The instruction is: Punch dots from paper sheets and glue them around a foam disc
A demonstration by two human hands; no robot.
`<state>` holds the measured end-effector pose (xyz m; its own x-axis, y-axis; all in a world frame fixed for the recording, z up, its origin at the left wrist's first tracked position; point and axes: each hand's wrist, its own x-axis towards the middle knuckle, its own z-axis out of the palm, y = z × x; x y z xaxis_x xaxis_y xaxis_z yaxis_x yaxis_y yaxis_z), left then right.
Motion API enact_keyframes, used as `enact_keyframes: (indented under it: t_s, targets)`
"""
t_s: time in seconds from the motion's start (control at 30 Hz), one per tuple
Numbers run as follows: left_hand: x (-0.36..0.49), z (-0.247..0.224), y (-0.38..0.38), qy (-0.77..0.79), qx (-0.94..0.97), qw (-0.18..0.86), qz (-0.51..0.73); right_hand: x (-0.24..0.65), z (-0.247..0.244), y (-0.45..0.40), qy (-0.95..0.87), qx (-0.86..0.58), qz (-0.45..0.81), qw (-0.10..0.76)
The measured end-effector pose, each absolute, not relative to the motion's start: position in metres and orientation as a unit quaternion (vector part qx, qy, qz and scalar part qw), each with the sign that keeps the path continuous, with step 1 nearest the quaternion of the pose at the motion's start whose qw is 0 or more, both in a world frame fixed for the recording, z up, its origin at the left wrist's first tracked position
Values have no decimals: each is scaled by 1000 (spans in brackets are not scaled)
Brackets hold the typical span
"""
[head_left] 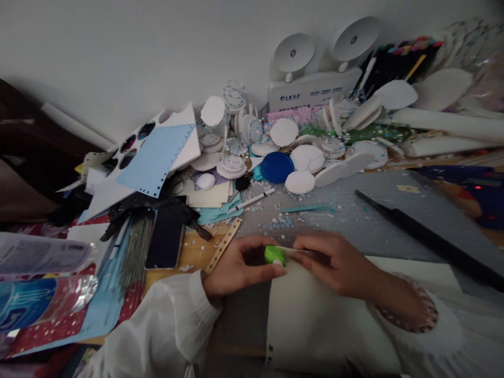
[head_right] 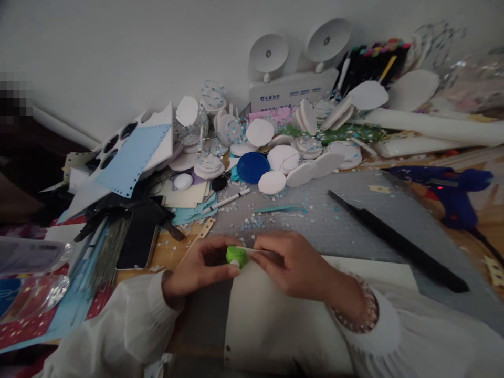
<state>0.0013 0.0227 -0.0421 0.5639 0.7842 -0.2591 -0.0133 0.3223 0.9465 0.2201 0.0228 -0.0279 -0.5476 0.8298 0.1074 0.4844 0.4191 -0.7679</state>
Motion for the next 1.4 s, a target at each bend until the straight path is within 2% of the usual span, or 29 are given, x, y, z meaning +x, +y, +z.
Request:
enact_keyframes:
  t_s: [0.23, 0.67, 0.9, 1.1, 1.3, 1.4]
  targets:
    - [4, -40, 15, 397, 519, 711, 259, 220, -27, 20, -802, -405, 327, 293]
    - [16, -32, 11, 440, 576, 627, 287, 213, -30, 18, -814, -399, 318, 276]
    - [19, -35, 12, 441, 582, 618, 293, 208, -30, 16, -748, -427, 423, 281]
    - [17, -37, 17, 438, 536, 667, 276, 208, -29, 22, -710, -443, 487, 251]
    - [9, -36, 24, 368, 486, 751, 254, 220, -24, 28, -760, -442, 443, 175]
    - [6, -36, 26, 350, 470, 769, 256, 225, -24, 30, -761, -480, 400, 176]
